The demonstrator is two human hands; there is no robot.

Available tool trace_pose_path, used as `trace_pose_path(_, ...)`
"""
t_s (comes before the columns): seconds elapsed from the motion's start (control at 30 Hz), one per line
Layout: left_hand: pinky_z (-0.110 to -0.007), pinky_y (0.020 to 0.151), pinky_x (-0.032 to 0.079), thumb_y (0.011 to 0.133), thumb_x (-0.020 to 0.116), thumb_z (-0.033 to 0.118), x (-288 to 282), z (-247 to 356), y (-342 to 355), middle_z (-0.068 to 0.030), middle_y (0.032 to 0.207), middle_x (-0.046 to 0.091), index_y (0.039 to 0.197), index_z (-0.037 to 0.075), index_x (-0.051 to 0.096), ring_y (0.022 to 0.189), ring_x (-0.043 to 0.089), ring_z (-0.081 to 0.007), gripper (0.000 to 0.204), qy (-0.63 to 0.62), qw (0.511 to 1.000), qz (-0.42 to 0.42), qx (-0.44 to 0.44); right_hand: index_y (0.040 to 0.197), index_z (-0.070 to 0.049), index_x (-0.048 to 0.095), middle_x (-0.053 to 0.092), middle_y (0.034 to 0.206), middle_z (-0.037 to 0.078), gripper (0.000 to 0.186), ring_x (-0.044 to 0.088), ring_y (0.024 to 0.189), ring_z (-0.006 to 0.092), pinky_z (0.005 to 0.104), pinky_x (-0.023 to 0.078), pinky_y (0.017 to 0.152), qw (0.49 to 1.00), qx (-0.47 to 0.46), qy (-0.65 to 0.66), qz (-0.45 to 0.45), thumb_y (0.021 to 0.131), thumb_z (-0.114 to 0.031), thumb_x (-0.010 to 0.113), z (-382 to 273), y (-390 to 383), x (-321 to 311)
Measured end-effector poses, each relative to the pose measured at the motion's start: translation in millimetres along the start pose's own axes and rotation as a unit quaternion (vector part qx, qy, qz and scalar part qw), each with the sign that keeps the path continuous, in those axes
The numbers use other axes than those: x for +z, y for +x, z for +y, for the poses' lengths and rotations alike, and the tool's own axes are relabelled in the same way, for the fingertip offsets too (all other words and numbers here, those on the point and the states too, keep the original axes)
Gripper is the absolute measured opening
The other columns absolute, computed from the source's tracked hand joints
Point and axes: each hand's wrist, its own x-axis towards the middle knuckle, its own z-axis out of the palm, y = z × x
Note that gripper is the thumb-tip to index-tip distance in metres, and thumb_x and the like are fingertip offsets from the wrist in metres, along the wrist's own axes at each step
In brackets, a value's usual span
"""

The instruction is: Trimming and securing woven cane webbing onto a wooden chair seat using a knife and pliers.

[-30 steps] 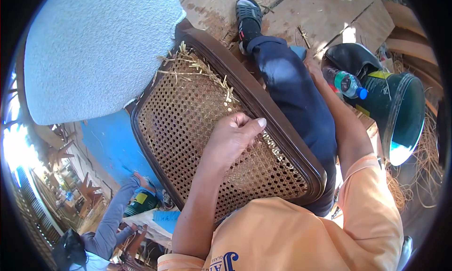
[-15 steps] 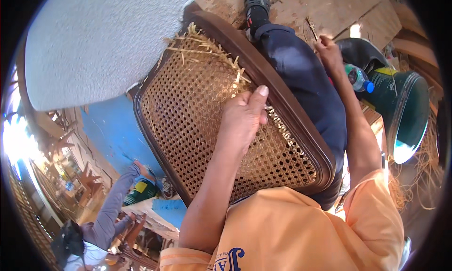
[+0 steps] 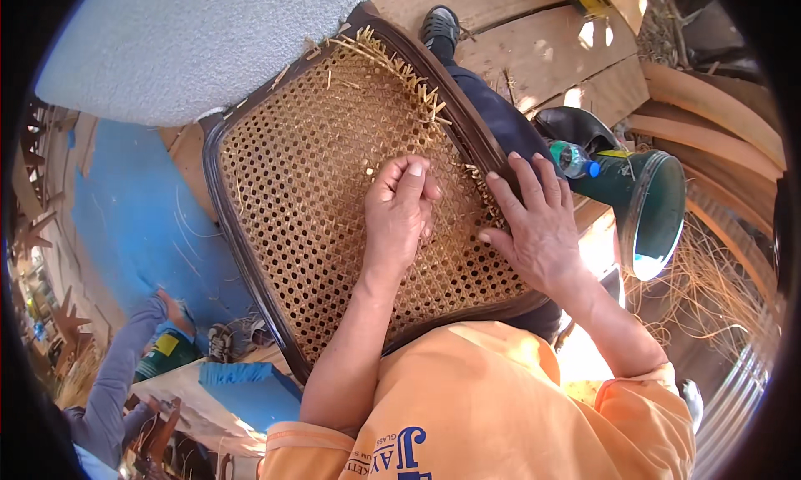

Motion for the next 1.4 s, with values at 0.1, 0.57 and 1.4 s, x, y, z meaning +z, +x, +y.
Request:
trace_pose_path(0.1,-0.016,0.034,0.033,0.095,0.049,0.020,-6,0,-1,-0.0025,0.070,0.054,0.096,0.006,0.054,0.041,0.038,-0.0017,0.015,-0.056,0.998,-0.011,0.002,0.132,-0.013,0.042,0.032,0.138,0.016,0.063,0.028,0.127,0.0409,0.0519,0.026,0.102,0.999,0.003,-0.041,0.001,0.081,-0.046,0.057,-3,-1,4)
trace_pose_path(0.57,-0.017,0.035,0.033,0.094,0.050,0.023,-22,-5,2,-0.0022,0.072,0.055,0.098,0.008,0.055,0.041,0.036,-0.0023,0.016,-0.200,0.978,-0.050,-0.028,0.137,-0.019,0.037,0.031,0.140,0.018,0.066,0.027,0.129,0.0408,0.0526,0.027,0.102,0.993,0.060,-0.098,0.010,0.081,-0.047,0.058,-23,38,15)
trace_pose_path(1.4,-0.019,0.036,0.033,0.093,0.052,0.026,-27,-5,10,-0.0018,0.075,0.056,0.099,0.009,0.056,0.042,0.035,-0.0032,0.019,-0.243,0.967,-0.068,-0.038,0.101,0.002,0.056,0.063,0.092,0.020,0.029,0.063,0.086,0.0315,0.0359,0.047,0.080,0.966,0.210,0.131,0.069,0.079,-0.015,0.062,-5,66,-1)
